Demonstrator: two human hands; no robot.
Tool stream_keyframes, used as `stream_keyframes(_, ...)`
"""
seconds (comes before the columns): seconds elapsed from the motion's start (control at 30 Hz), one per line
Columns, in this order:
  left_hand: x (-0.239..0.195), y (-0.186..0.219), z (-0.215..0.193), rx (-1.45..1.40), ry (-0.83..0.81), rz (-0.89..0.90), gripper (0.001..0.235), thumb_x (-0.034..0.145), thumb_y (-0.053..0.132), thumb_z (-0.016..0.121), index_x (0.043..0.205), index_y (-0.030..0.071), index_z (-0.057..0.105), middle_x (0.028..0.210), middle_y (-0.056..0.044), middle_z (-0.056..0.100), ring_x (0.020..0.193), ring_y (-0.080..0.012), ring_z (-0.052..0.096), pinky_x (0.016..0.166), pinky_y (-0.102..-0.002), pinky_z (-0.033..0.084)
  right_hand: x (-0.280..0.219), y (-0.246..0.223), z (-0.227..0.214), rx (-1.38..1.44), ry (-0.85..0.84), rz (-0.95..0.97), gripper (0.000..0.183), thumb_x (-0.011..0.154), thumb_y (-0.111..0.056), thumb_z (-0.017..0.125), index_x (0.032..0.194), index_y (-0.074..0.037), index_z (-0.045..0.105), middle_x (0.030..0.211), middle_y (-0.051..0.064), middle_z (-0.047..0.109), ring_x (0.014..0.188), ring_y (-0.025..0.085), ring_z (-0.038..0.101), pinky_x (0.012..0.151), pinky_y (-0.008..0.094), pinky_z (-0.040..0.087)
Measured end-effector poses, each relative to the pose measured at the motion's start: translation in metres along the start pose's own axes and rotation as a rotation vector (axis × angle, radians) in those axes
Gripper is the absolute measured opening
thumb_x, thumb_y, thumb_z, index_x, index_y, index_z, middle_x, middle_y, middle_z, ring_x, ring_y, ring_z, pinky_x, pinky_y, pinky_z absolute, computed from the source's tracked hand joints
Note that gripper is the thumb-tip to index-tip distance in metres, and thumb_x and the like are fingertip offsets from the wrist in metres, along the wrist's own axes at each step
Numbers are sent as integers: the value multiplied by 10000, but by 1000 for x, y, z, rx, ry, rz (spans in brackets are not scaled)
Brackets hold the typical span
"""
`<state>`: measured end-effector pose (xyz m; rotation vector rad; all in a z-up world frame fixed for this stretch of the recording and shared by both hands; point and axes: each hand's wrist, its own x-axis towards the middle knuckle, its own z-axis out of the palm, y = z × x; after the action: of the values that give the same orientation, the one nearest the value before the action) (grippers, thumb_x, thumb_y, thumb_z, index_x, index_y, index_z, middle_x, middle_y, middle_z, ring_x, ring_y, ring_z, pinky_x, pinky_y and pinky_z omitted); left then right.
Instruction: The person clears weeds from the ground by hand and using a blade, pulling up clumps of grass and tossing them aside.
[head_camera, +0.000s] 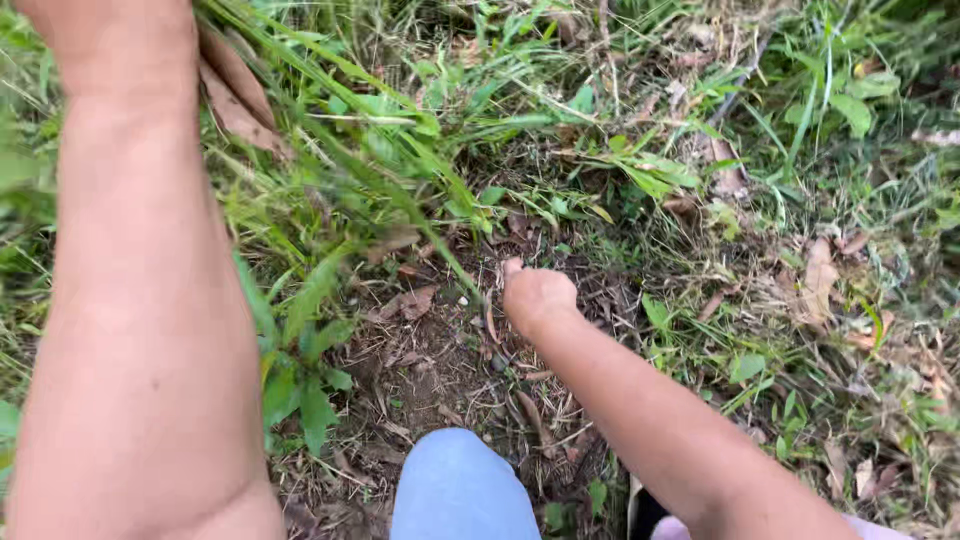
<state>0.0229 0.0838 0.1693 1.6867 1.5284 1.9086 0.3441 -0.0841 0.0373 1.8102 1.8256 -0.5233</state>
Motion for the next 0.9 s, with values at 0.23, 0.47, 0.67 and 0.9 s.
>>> stream_keyframes(0.23, -114, 21, 69, 557, -771, -582, 541, 829, 204, 740, 1345, 107, 607, 1162, -176, 696, 1085, -342, 682, 1018, -446, 490, 26, 73, 12, 70, 75, -51, 403, 1009, -159, 445, 1407, -165, 510, 1226, 177, 695, 1115, 347, 685, 915, 488, 553)
stream_keyframes(0.47, -292, -18, 77, 804, -893, -813, 707, 776, 230, 772, 1422, 128, 506, 1136, -211, 721, 1079, -398, 689, 938, -526, 532, 33, 88, -1, -28, 69, -176, 477, 1030, -149, 426, 1505, -140, 469, 1149, 133, 744, 1010, 324, 745, 789, 472, 600)
stream_keyframes(0.67, -267, -33, -4, 946, -493, -829, 800, 830, 200, 724, 1513, 12, 354, 1032, -295, 710, 948, -481, 686, 860, -550, 544, 30, 123, -16, -97, 75, -289, 572, 998, -237, 448, 1565, -248, 377, 964, 123, 734, 833, 307, 725, 709, 459, 599)
stream_keyframes(0.9, -288, -65, 16, 807, -449, -1002, 417, 935, 287, 702, 1218, -19, 689, 1085, -295, 738, 1047, -445, 716, 961, -502, 545, 35, 249, 4, 1008, -400, -8, 503, 1036, -319, 525, 1522, -437, 472, 747, 77, 620, 520, 152, 558, 404, 286, 422)
